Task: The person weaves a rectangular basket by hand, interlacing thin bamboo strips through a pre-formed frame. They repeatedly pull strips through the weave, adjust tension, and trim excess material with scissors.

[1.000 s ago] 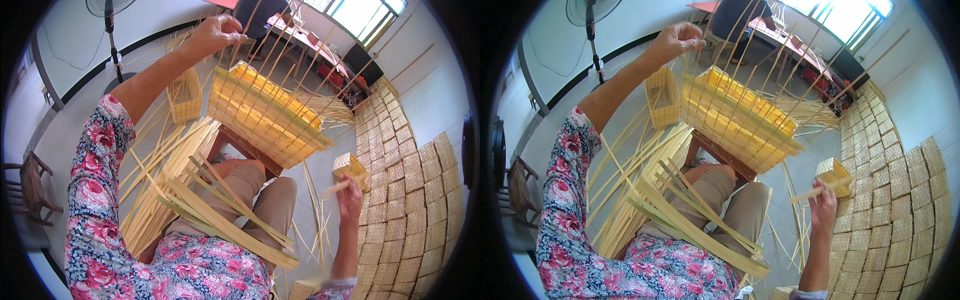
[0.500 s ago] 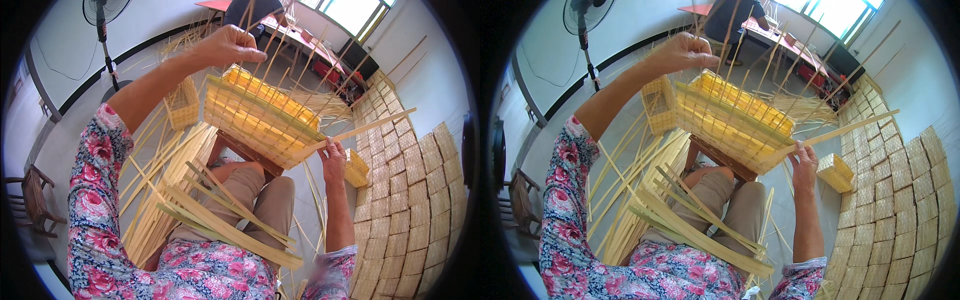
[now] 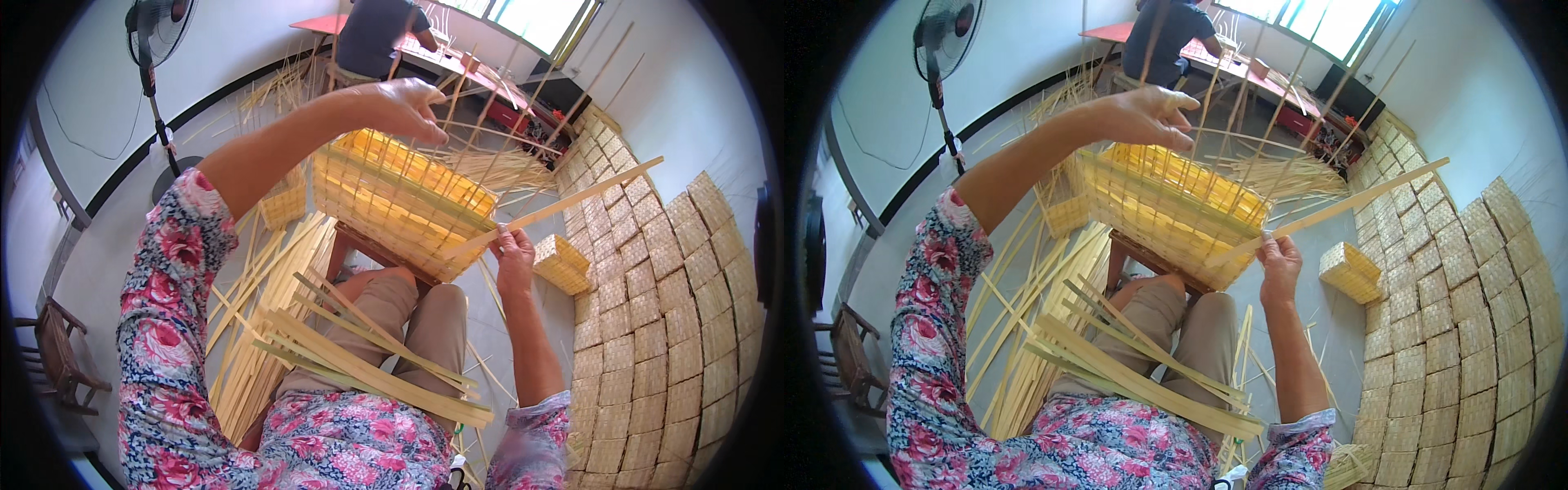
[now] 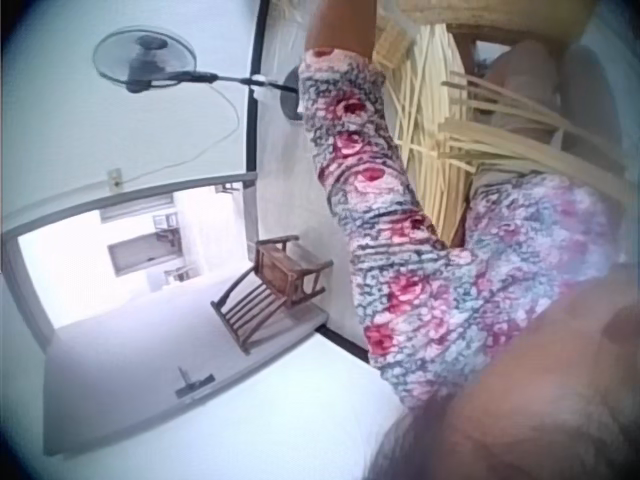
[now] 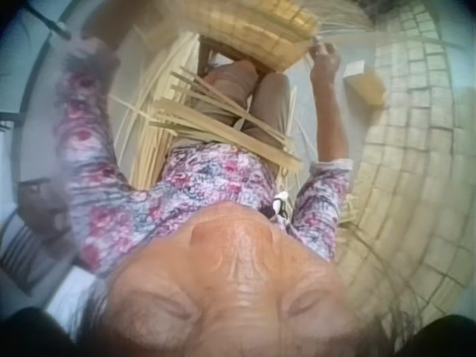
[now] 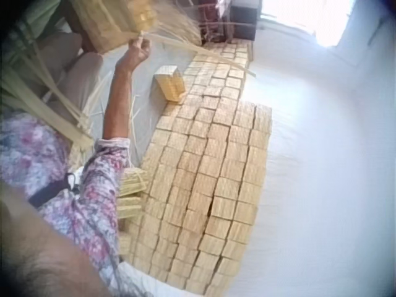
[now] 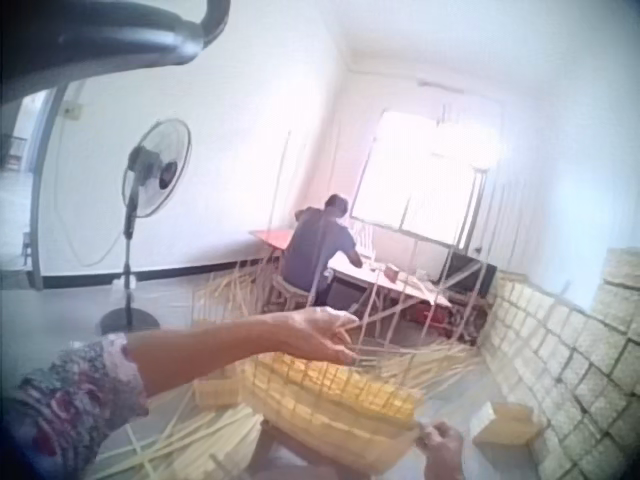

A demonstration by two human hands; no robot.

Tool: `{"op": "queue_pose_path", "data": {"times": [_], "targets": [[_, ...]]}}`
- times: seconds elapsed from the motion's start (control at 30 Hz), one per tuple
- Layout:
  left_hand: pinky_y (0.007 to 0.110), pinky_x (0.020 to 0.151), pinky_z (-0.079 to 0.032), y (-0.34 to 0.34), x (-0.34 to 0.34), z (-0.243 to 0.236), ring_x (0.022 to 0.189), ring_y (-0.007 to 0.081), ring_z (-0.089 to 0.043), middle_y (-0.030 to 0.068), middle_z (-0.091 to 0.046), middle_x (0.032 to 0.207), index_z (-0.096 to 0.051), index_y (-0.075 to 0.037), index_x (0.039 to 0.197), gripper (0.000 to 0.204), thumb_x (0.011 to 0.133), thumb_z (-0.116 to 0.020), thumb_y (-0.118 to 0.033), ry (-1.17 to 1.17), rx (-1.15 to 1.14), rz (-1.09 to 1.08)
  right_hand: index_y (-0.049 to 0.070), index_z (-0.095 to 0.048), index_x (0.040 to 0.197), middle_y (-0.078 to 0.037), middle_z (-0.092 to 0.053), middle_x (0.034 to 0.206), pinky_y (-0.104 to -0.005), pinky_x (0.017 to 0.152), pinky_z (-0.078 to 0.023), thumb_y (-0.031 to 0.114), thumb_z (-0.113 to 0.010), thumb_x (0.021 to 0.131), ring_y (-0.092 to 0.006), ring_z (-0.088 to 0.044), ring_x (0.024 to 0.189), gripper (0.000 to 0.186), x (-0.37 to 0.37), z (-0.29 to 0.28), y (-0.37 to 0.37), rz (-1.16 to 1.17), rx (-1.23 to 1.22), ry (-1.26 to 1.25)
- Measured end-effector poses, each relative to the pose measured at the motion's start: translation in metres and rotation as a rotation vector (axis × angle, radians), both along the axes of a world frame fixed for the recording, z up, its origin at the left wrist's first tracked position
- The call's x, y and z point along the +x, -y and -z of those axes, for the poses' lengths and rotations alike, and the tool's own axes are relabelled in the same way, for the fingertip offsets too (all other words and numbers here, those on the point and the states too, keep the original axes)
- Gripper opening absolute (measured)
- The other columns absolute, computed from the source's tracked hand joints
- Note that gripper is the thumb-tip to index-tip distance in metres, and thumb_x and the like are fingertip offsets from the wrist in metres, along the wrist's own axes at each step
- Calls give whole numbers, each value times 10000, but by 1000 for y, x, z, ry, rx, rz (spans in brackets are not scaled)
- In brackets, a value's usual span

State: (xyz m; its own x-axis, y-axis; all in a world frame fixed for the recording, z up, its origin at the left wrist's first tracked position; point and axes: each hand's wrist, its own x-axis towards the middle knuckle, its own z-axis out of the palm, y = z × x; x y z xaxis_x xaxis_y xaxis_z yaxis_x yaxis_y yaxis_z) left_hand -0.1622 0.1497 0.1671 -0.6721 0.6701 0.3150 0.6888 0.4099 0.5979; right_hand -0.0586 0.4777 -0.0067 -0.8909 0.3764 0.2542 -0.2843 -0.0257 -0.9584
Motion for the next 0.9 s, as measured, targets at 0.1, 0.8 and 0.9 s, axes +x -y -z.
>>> {"op": "queue_pose_path", "data": {"times": [0.1, 0.8, 0.9], "targets": [[343, 884, -541, -11, -4, 4, 959, 208, -696, 123, -743, 1027, -698, 9, 1175, 459, 909, -724, -365, -24, 15, 50, 90, -661, 953, 21, -671, 896, -260, 767, -544, 139, -636, 993, -69, -624, 809, 68, -2, 9, 10, -1, 21, -4], [332, 691, -557, -54, 47, -13, 743, 195, -674, 81, -702, 904, -680, -60, 1117, 191, 971, -565, -102, -371, -70, 553, 24, -702, 991, 11, -668, 908, -232, 784, -456, 109, -674, 956, -59, -566, 825, 96, 3, -14, 5, 34, 133, 17], [421, 819, -558, -55, 59, 7, 951, 303, -695, 109, -701, 1009, -661, -82, 1126, 297, 853, -604, 17, -631, -120, 445, 21, -723, 1107, -29, -713, 1069, -230, 877, -450, 99, -671, 954, -69, -603, 957, 179, 9, -47, -6, 7, 176, 12]]}}
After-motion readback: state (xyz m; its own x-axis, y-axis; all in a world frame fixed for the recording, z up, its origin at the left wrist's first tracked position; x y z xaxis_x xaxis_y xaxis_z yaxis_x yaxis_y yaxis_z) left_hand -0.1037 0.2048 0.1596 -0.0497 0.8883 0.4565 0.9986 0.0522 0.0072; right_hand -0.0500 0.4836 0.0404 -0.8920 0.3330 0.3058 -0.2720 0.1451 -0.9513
